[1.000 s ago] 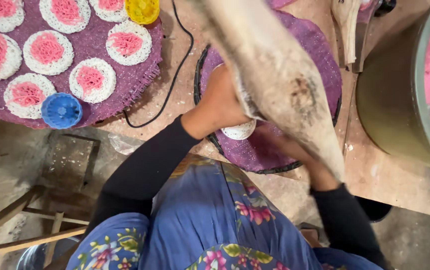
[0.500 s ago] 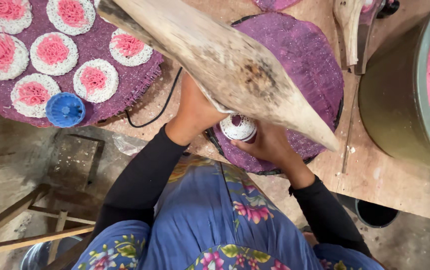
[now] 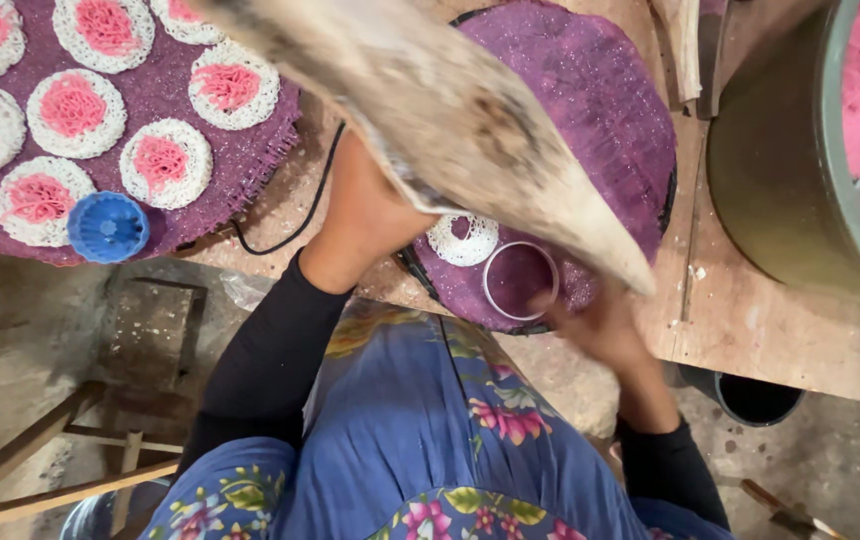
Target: The person applies white paste rings and circular patterns onto purple and pink mats using a wooden spatula and a piping tool.
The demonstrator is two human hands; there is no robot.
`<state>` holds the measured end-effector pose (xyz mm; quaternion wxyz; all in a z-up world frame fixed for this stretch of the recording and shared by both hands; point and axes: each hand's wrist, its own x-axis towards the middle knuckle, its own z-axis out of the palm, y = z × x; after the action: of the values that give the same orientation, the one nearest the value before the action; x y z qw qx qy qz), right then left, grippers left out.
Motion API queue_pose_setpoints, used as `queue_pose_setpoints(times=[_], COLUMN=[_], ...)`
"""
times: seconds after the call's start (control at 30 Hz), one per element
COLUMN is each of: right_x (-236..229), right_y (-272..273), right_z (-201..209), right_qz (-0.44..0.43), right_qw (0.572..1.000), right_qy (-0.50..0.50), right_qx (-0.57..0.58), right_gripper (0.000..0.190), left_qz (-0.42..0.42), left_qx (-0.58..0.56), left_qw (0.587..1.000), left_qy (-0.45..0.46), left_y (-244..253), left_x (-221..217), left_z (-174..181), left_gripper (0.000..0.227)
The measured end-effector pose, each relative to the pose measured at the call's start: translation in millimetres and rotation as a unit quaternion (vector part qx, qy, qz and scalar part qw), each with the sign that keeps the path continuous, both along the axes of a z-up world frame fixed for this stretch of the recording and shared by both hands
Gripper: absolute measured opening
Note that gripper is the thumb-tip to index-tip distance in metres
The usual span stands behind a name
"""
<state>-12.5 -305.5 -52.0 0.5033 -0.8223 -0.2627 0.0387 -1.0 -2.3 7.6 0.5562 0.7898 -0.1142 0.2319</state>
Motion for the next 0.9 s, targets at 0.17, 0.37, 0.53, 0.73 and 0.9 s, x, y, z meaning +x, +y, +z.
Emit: queue_pose_setpoints(times=[0.17, 0.37, 0.53, 0.73, 0.9], right_x=[15, -11, 43, 119, 138], right_y=[-22, -8, -67, -115, -115], right_z=[36, -26, -59, -78, -101], right_qz=[0.072, 0.156, 0.020, -0.076, -0.129], right_qw=[0.933, 0.855, 0.918, 0.924, 0.928], right_qy=[0.275, 0.310, 0.185, 0.177, 0.191], right_qx=[0.223, 0.386, 0.351, 0.330, 0.292], right_gripper=[0.095, 0.055, 0.072, 0.055, 0.049], left_qz=[-0.045, 0.065, 0.206, 0.155, 0.158], left_qx=[0.274, 0.207, 0.236, 0.270, 0.244], left_qw=[0.957, 0.972, 0.943, 0.910, 0.919], left_qy=[0.086, -0.086, 0.108, 0.275, 0.266], left_y=[-29, -38, 14, -6, -16], left_x=[7, -18, -60, -109, -103], left_z=[40, 13, -46, -79, -97], left_gripper=[0.046, 0.054, 0.068, 0.076, 0.081])
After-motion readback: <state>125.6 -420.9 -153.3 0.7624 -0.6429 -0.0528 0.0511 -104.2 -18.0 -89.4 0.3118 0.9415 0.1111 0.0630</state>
